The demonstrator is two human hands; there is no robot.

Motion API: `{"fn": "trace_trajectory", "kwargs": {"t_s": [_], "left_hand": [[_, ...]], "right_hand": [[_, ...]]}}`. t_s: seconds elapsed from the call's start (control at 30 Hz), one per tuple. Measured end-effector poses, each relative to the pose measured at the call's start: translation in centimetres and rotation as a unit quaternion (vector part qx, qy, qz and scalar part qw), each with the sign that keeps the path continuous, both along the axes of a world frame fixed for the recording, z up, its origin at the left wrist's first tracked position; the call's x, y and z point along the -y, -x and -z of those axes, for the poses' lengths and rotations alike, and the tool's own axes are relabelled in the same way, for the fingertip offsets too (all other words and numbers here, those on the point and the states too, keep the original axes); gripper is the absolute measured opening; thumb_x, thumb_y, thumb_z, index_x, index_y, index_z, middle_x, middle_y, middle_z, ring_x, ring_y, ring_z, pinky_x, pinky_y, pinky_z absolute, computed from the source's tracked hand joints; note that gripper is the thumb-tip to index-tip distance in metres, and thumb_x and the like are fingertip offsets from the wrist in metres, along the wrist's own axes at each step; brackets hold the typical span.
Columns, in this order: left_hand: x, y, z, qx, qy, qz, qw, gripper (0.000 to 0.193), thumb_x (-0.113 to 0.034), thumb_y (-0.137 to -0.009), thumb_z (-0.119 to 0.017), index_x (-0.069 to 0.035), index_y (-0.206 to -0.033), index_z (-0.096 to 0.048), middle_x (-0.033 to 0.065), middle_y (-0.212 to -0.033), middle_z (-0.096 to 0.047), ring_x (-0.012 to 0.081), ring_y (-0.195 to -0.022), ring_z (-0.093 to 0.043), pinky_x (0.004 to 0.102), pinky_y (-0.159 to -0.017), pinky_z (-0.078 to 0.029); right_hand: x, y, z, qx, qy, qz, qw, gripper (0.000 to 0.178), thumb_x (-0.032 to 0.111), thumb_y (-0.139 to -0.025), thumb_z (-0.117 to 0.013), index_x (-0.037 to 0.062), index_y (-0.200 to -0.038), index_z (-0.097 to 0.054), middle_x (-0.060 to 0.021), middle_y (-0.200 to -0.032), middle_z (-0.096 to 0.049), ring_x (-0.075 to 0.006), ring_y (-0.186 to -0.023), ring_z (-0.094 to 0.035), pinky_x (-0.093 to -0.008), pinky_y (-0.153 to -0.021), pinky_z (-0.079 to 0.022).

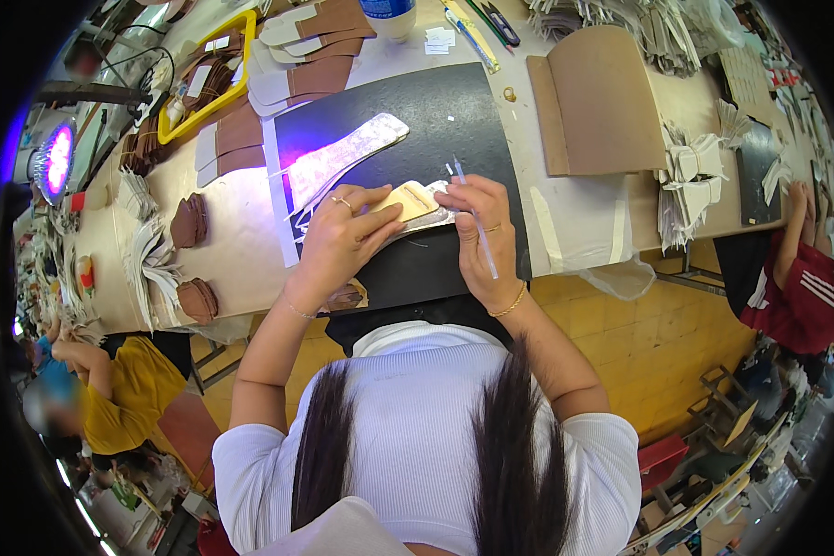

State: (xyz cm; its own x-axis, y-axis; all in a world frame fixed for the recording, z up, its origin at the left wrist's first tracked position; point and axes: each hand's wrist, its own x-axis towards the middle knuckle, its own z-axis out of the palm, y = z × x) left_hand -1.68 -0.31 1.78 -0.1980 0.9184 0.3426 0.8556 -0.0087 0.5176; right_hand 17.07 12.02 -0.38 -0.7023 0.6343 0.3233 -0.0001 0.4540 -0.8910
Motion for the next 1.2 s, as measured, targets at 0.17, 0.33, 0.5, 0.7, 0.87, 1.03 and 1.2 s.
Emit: {"fn": "trace_trajectory", "kwargs": {"t_s": [0.17,0.33,0.5,0.7,0.87,1.03,1.2], "left_hand": [[-0.1,0.0,0.1,0.002,0.003,0.001,1.000,0.023,-0.019,-0.079,-0.084,-0.008,-0.098,-0.079,0.0064,-0.110,-0.073,0.0234,-0.086,-0.063,0.0361,-0.078,-0.053],[0.0,-0.4,0.3,-0.020,0.004,-0.006,1.000,0.020,-0.019,-0.079,-0.083,-0.009,-0.096,-0.079,0.0055,-0.109,-0.072,0.0235,-0.084,-0.060,0.0365,-0.077,-0.049],[0.0,-0.8,0.2,-0.053,0.005,-0.011,0.999,0.018,-0.022,-0.081,-0.081,-0.011,-0.095,-0.078,0.0054,-0.109,-0.072,0.0237,-0.086,-0.058,0.0375,-0.079,-0.044],[0.1,-0.9,0.5,-0.061,0.006,-0.012,0.998,0.017,-0.023,-0.083,-0.078,-0.011,-0.096,-0.078,0.0056,-0.110,-0.072,0.0236,-0.089,-0.058,0.0378,-0.081,-0.043],[0.0,-0.9,0.3,-0.065,0.004,-0.014,0.998,0.020,-0.022,-0.081,-0.081,-0.010,-0.097,-0.079,0.0046,-0.110,-0.071,0.0236,-0.086,-0.058,0.0381,-0.082,-0.044],[0.3,-0.8,0.0,-0.029,0.011,-0.001,1.000,0.022,-0.019,-0.081,-0.081,-0.009,-0.099,-0.075,0.0050,-0.108,-0.070,0.0247,-0.091,-0.060,0.0387,-0.083,-0.046],[0.9,-0.4,-0.7,0.070,0.005,-0.031,0.997,0.025,-0.013,-0.079,-0.083,-0.006,-0.099,-0.070,0.0082,-0.105,-0.066,0.0283,-0.094,-0.065,0.0385,-0.081,-0.053]], "right_hand": [[-0.1,-0.2,0.1,0.020,-0.008,0.024,0.999,0.036,0.029,-0.112,-0.039,0.0034,-0.130,-0.055,-0.0166,-0.127,-0.055,-0.0249,-0.109,-0.069,-0.0379,-0.105,-0.045],[-0.7,0.6,-1.6,0.072,-0.119,0.028,0.990,0.023,0.019,-0.107,-0.051,0.0050,-0.109,-0.070,-0.0086,-0.106,-0.072,-0.0204,-0.095,-0.068,-0.0383,-0.098,-0.041],[-0.9,1.9,-1.4,0.058,-0.142,0.003,0.988,0.015,0.013,-0.103,-0.058,0.0063,-0.103,-0.072,-0.0043,-0.098,-0.075,-0.0197,-0.088,-0.067,-0.0366,-0.088,-0.040],[-1.0,3.2,-1.5,0.067,-0.198,-0.001,0.978,0.007,0.015,-0.096,-0.067,0.0089,-0.093,-0.069,-0.0020,-0.092,-0.072,-0.0203,-0.081,-0.066,-0.0367,-0.085,-0.041],[-1.3,1.5,-2.3,0.114,-0.219,-0.009,0.969,0.011,0.017,-0.097,-0.066,0.0077,-0.092,-0.068,-0.0021,-0.088,-0.070,-0.0220,-0.081,-0.065,-0.0380,-0.085,-0.042],[-0.8,0.2,-3.0,0.033,-0.164,0.019,0.986,0.017,0.021,-0.102,-0.060,0.0063,-0.097,-0.067,-0.0061,-0.088,-0.068,-0.0255,-0.083,-0.065,-0.0396,-0.085,-0.044],[-0.4,0.1,-2.4,0.006,-0.094,0.031,0.995,0.019,0.022,-0.104,-0.056,0.0053,-0.104,-0.067,-0.0120,-0.094,-0.068,-0.0292,-0.087,-0.064,-0.0394,-0.082,-0.047]]}}
